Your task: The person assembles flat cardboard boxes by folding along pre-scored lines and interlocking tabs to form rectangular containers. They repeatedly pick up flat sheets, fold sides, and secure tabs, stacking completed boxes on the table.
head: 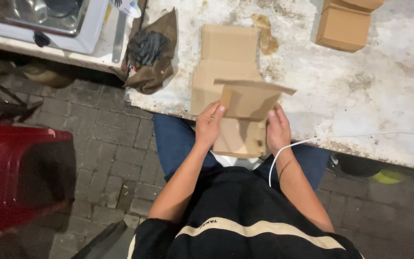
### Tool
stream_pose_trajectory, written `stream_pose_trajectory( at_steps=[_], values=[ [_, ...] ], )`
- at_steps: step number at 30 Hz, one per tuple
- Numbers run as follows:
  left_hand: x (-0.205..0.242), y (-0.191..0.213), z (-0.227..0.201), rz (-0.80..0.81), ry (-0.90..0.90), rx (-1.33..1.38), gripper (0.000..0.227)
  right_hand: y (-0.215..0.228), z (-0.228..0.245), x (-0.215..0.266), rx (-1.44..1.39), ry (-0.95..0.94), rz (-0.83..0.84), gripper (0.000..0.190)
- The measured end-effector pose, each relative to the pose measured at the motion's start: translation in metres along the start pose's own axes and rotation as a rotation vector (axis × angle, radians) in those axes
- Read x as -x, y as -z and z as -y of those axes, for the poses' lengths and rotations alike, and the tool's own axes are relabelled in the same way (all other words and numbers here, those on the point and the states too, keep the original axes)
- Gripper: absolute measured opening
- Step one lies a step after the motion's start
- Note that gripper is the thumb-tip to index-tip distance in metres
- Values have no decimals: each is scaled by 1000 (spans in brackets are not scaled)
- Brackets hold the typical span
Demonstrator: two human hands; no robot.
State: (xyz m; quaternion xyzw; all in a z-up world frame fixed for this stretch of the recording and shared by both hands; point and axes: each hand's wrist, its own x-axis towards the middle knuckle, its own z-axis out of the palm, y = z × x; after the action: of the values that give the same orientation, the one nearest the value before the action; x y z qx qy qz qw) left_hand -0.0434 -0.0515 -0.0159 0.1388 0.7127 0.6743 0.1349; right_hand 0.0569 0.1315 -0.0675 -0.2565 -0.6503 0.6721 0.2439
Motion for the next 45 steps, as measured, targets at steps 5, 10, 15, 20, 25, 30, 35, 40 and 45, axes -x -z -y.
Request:
stream_pose_trajectory(
  at_steps=[5, 10, 15, 20, 25, 30, 35, 40, 45],
  values=[
    [-14, -6, 38, -54, -58, -133, 9, 18, -10, -2, 96, 32, -37, 11],
    [-26, -19, 20, -37, -218, -212, 11, 7, 46, 9, 75, 164, -93, 38],
    [-26, -46, -23, -297, -483, -366, 70, 15, 19, -2, 54, 318, -246, 25],
    [4, -79, -30, -157, -372, -206, 30, 1, 32, 11, 35, 320, -184, 13],
    [12, -77, -18, -101, 94, -143, 27, 3, 45, 20, 146, 450, -91, 7],
    [11, -57, -32, -22, -89, -432, 11, 9, 44, 14, 78, 323, 1, 5],
    [13, -56, -26, -93, -495, -514, 11, 7, 37, 14, -118, 140, 62, 8],
    [18, -69, -35, -205, -589, -425, 14, 0, 60, 26, -71, 123, 81, 7],
    [24, -71, -33, -217, -583, -298, 11, -2, 60, 30, -44, 168, 29, 8]
  ],
)
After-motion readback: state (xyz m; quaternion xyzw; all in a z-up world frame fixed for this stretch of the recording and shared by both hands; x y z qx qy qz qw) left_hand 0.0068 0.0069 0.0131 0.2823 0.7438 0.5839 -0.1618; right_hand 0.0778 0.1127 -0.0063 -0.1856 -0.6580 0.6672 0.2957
